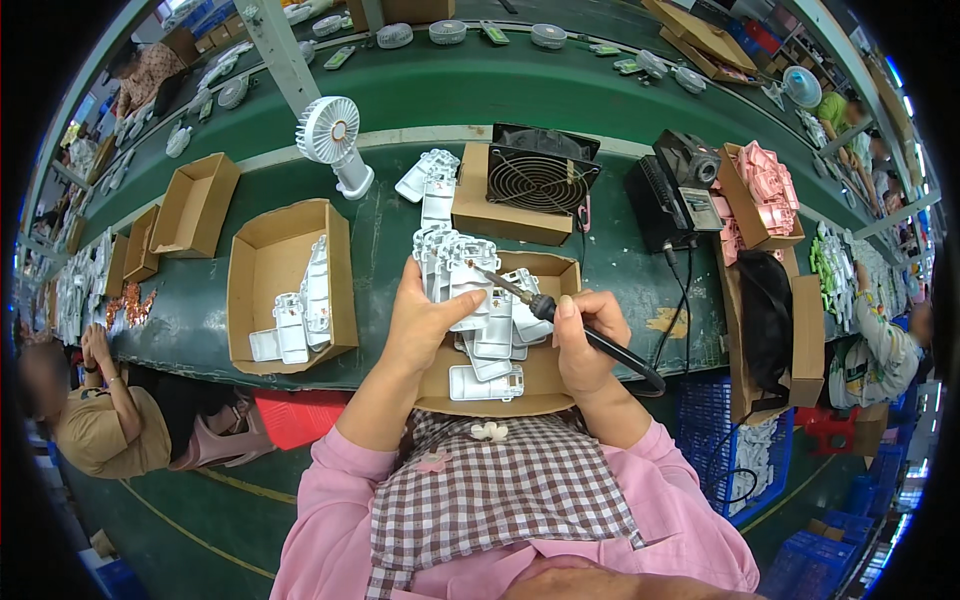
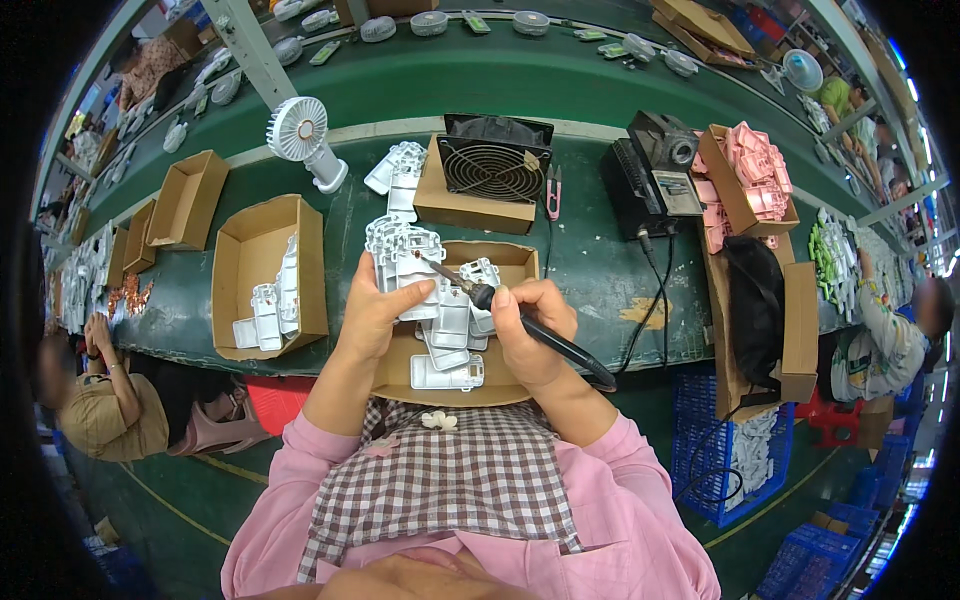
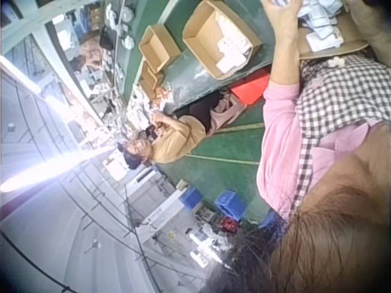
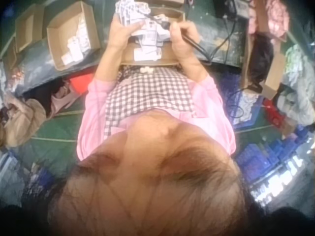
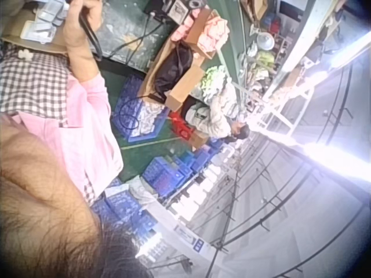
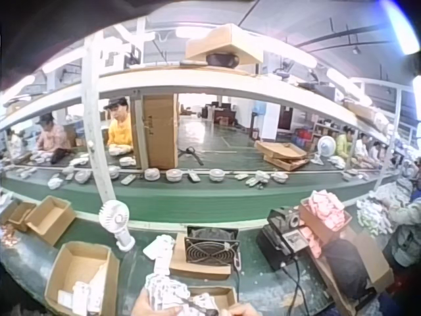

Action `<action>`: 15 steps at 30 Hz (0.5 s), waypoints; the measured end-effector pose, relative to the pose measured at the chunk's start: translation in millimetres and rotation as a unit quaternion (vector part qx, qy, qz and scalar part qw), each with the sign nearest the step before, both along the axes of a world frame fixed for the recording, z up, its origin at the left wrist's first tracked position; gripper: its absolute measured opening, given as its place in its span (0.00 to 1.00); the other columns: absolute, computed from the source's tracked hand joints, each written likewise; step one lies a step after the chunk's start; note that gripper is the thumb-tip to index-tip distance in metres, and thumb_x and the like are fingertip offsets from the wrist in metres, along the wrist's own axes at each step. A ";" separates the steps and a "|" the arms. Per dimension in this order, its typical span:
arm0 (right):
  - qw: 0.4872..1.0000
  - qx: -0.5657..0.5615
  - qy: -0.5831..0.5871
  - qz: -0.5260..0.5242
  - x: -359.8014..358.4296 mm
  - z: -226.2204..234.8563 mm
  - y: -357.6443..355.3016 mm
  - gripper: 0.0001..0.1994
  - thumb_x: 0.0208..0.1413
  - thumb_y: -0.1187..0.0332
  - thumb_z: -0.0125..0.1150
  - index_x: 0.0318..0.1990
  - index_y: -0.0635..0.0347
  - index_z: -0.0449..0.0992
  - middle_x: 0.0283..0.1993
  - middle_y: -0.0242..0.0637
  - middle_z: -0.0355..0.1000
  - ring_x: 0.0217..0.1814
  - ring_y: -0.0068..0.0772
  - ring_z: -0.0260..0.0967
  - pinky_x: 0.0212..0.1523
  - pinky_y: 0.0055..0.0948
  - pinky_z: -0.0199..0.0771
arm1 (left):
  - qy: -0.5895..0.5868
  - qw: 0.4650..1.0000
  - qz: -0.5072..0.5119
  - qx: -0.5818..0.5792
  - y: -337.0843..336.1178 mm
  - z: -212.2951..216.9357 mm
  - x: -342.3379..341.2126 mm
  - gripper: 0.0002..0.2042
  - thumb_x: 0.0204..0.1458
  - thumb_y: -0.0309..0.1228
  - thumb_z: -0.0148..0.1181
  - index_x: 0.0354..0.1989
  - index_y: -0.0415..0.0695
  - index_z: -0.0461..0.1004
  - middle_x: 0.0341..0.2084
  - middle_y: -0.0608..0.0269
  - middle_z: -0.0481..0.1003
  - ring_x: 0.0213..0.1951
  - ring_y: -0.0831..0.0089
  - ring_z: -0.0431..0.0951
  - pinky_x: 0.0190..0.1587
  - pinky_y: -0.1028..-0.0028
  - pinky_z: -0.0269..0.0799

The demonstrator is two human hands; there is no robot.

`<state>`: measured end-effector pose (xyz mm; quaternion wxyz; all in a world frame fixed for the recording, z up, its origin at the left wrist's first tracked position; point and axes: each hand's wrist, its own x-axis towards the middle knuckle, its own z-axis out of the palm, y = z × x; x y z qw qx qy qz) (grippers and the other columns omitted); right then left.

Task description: The person uses a soldering iron to touch points on white plastic components, repeating the process for several pieces before moving the box aside to pick up more parts from another box.

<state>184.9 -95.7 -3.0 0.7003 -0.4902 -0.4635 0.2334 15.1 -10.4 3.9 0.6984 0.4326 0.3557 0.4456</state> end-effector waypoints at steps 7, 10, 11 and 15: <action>1.000 0.003 0.002 -0.008 -0.6 -1.0 0.5 0.07 0.54 0.76 0.59 0.28 0.63 0.67 0.20 0.28 0.65 0.20 0.13 0.55 0.21 0.18 0.56 | 0.000 1.000 0.003 0.007 -1.0 1.5 0.5 0.29 0.43 0.17 0.65 0.54 0.39 0.60 0.44 0.59 0.72 0.45 0.72 0.75 0.48 0.73 0.71; 1.000 0.008 -0.001 -0.008 0.8 -3.6 0.2 0.07 0.54 0.76 0.59 0.28 0.63 0.67 0.20 0.28 0.65 0.21 0.13 0.56 0.21 0.18 0.56 | -0.002 1.000 0.001 0.010 -0.4 0.1 0.2 0.29 0.43 0.17 0.65 0.54 0.39 0.60 0.44 0.59 0.72 0.45 0.72 0.75 0.48 0.73 0.71; 1.000 0.010 0.018 -0.013 -0.2 -3.4 0.3 0.07 0.55 0.75 0.59 0.28 0.63 0.67 0.20 0.28 0.65 0.21 0.13 0.55 0.21 0.18 0.56 | 0.008 1.000 0.000 0.013 -0.2 -0.5 -0.1 0.29 0.43 0.17 0.65 0.54 0.39 0.60 0.44 0.59 0.72 0.45 0.72 0.75 0.48 0.73 0.71; 0.999 0.010 0.040 -0.016 -1.8 -0.4 0.6 0.07 0.55 0.75 0.59 0.28 0.63 0.67 0.20 0.28 0.65 0.21 0.13 0.55 0.21 0.18 0.55 | 0.019 1.000 -0.005 0.012 0.1 -2.6 -0.2 0.29 0.42 0.18 0.66 0.53 0.38 0.60 0.44 0.58 0.72 0.45 0.72 0.74 0.48 0.73 0.72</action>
